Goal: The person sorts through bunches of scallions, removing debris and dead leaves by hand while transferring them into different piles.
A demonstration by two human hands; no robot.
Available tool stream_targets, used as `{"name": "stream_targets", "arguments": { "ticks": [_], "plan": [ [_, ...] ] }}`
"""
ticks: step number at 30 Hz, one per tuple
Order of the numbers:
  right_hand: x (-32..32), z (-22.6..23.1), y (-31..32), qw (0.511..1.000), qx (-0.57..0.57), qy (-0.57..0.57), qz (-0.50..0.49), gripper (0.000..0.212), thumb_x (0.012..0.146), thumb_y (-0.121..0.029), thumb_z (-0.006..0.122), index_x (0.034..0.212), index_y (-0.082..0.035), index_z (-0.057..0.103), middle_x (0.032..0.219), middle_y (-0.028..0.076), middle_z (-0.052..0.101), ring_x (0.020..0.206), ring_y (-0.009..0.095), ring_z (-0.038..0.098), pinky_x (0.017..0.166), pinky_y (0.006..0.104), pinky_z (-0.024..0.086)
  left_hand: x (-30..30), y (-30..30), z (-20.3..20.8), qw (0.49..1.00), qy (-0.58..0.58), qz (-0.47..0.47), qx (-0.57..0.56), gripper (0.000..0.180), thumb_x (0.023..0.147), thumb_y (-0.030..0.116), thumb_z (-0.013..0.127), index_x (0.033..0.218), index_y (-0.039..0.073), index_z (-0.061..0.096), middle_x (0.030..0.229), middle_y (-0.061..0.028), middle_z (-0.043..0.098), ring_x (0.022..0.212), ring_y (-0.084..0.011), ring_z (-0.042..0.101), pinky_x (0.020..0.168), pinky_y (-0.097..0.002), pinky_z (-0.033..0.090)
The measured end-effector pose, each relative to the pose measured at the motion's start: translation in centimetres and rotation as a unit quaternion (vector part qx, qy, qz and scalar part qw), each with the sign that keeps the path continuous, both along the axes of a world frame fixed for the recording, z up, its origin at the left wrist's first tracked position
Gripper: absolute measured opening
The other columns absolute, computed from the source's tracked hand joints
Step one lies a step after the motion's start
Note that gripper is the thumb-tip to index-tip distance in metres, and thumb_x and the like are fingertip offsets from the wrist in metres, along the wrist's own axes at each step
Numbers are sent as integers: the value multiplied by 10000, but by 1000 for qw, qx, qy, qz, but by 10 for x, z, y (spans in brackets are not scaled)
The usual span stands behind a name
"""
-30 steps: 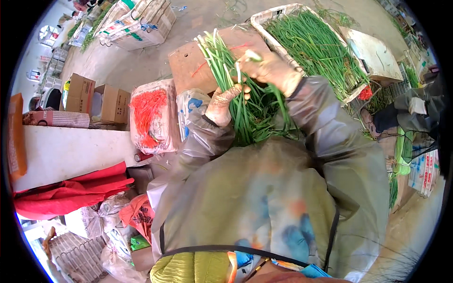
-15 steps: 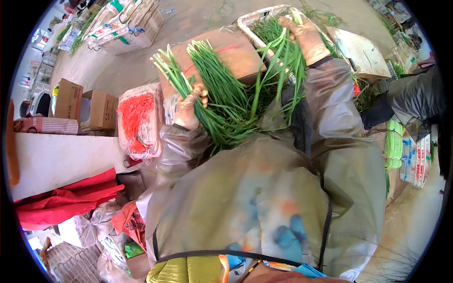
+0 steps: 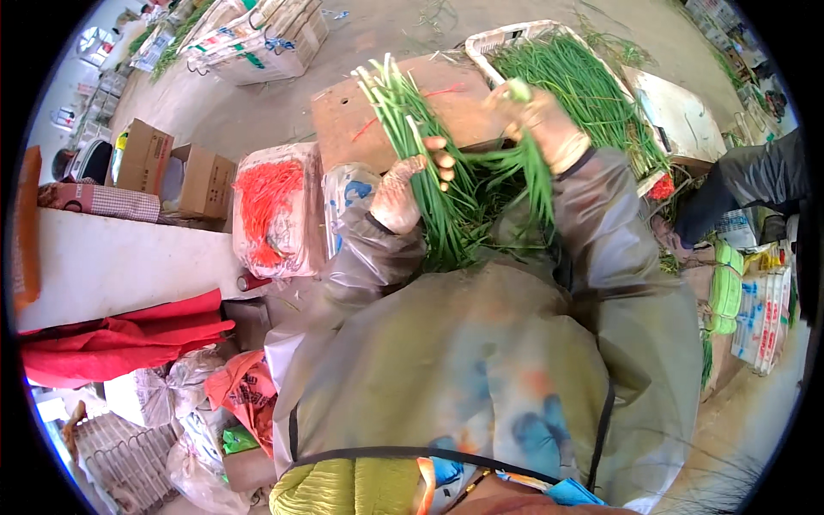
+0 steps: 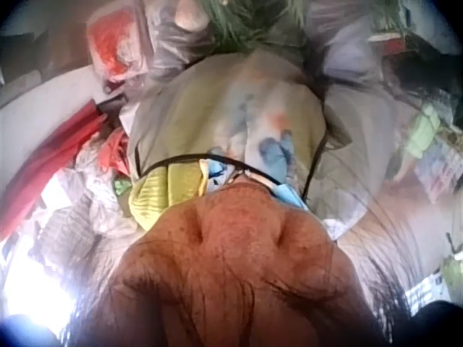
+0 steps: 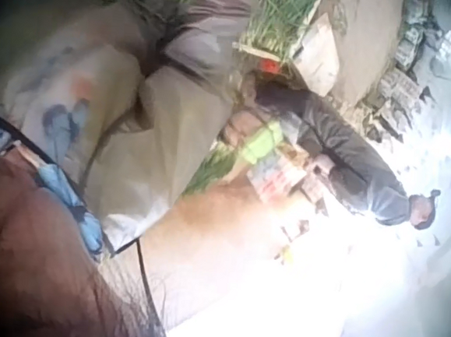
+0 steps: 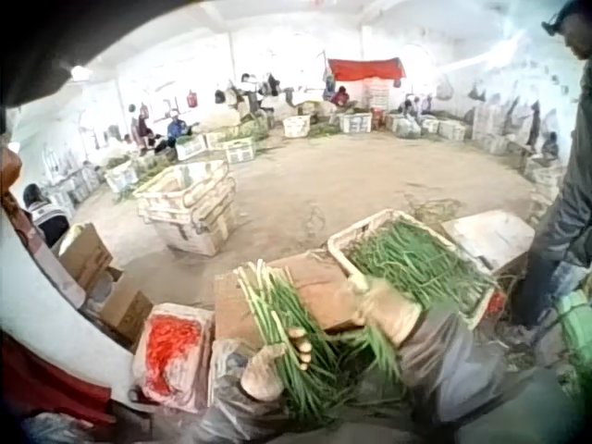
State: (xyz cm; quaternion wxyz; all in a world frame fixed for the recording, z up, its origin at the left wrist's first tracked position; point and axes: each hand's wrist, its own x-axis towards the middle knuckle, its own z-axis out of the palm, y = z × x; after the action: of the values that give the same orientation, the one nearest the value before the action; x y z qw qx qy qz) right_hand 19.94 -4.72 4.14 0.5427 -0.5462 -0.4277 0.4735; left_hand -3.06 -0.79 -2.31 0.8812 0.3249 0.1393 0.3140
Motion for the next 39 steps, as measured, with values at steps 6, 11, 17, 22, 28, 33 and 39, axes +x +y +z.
{"name": "stream_targets", "arguments": {
  "ticks": [6,11,17,22,28,33,39],
  "plan": [
    [-58,-13,14,990,-4,3,143,214,781,-170,658,904,-23,562,659,28,568,525,115,505,461,240,401,8,-10,-1,999,47,-15,21,349,835,220,569,1119,35,487,957,-110,596,830,-200,580,717,-296,460],
    [-55,-25,22,997,4,41,68,192,799,-155,632,924,-24,568,686,41,596,477,116,502,458,238,404,7,-9,1,997,65,46,-23,308,812,157,606,1078,31,518,974,-108,602,878,-197,579,733,-309,468],
    [-51,-30,22,978,3,-169,121,235,798,-221,635,928,-37,568,738,42,611,535,95,538,448,233,396,11,-5,4,986,132,85,48,137,787,65,616,908,30,562,771,-58,601,659,-150,560,590,-261,444],
    [-46,-38,17,945,117,-251,177,350,730,-176,663,1013,-30,516,834,104,605,796,273,581,731,345,450,5,0,-7,972,145,101,154,133,813,92,600,920,29,552,793,-70,611,670,-152,568,611,-266,450],
    [-16,-29,12,895,87,-435,44,235,783,-200,579,958,-44,564,848,122,610,736,260,581,658,324,460,-2,-6,1,988,121,61,70,157,801,92,618,932,36,551,850,-84,607,707,-163,568,627,-271,448],
    [9,10,-10,999,21,26,-19,132,778,-208,559,821,-84,565,701,-34,517,555,44,444,504,166,337,-4,-8,11,989,95,-20,109,327,827,179,598,1104,22,524,907,-83,596,789,-174,558,715,-306,451],
    [-16,27,-1,992,54,-106,33,431,772,-381,655,1017,-31,597,888,64,618,615,71,509,564,169,425,8,-15,23,985,97,-77,120,430,857,266,555,1174,-13,477,930,-86,595,820,-162,554,739,-298,446]
  ]
}}
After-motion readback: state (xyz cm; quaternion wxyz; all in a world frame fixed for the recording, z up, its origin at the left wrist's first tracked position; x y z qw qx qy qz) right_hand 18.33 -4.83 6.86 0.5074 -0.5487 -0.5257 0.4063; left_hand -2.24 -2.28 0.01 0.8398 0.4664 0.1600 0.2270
